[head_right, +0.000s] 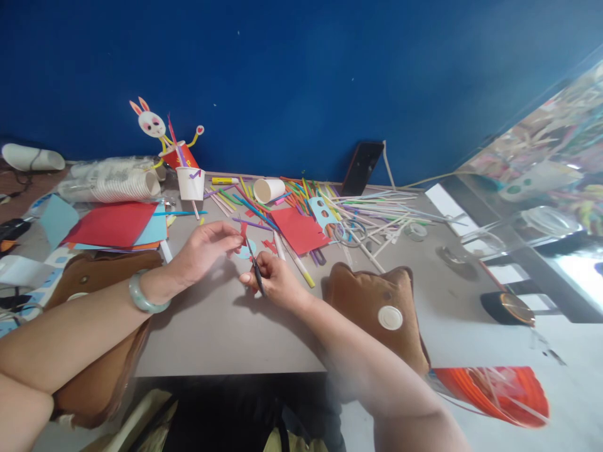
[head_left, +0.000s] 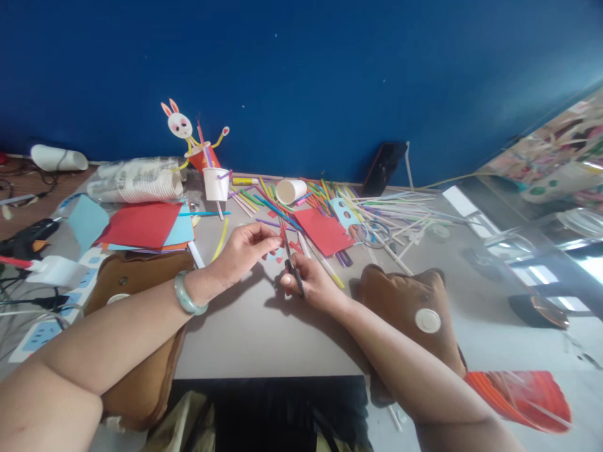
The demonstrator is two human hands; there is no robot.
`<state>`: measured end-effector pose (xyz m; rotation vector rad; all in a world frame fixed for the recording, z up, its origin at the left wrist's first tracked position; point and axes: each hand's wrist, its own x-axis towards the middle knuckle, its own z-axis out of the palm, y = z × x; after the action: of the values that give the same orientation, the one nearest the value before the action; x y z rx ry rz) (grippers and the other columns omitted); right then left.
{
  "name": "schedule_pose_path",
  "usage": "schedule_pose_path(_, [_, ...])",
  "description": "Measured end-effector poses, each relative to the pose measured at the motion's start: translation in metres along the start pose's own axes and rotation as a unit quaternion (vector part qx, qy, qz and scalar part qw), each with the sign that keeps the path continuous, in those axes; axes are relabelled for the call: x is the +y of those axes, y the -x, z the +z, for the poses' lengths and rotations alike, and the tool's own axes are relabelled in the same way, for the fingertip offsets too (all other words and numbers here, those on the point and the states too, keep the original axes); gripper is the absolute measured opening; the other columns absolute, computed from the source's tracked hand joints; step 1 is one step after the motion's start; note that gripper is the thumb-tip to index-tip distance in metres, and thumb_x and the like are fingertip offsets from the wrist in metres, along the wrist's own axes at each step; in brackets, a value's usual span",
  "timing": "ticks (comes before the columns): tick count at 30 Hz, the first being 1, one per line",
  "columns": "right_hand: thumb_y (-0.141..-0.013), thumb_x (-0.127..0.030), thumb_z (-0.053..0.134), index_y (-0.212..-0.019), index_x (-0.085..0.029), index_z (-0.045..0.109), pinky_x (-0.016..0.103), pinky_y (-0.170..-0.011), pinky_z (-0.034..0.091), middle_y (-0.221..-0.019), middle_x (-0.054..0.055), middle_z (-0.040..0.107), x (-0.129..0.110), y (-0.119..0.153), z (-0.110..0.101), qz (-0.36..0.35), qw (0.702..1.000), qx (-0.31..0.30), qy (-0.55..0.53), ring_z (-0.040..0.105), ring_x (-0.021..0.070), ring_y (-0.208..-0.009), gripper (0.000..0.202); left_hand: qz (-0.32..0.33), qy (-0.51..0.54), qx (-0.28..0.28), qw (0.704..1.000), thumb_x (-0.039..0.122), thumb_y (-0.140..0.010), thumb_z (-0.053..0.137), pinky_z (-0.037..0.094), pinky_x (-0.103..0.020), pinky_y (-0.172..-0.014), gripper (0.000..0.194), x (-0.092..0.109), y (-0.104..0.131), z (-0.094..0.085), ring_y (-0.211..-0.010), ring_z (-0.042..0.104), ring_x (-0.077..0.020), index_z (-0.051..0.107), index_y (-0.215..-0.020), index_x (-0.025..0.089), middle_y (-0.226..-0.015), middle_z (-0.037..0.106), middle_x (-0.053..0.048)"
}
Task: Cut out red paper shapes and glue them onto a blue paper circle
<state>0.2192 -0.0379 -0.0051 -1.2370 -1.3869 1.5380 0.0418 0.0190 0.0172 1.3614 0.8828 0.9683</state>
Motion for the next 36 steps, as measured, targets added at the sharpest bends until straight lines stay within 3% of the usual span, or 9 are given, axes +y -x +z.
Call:
schedule_pose_path(27, [-0.069, -0.063, 0.076, -0.068, -0.023, 0.043, 0.023, -0.045, 0.035, -0.051, -0.004, 0.06, -0.0049, 0.0013, -0.001, 0.005, 0.999, 0.026, 0.029, 0.052, 0.0118, -0.047, 0.052, -0.014, 0.016, -0.002, 1.0, 0.033, -0.074, 0.073, 0.045, -0.024, -0.059, 0.019, -0.0017, -0.0012, 0.0003, -0.059, 0.053, -0.0098, 0.063, -0.07, 0.017, -0.063, 0.061, 0.002])
schedule_pose_path(36, [-0.072, -0.055, 0.077, -0.067, -0.022, 0.042, 0.023, -0.047, 0.033, -0.051, -0.005, 0.057, -0.0037, 0.0013, -0.0033, 0.01, 0.999, 0.022, 0.046, 0.048, 0.0104, -0.048, 0.048, -0.01, 0.018, -0.007, 1.0, 0.032, -0.074, 0.074, 0.044, -0.024, -0.059, 0.019, -0.0001, -0.0012, 0.0002, -0.059, 0.052, -0.0099, 0.063, -0.069, 0.017, -0.064, 0.061, 0.001])
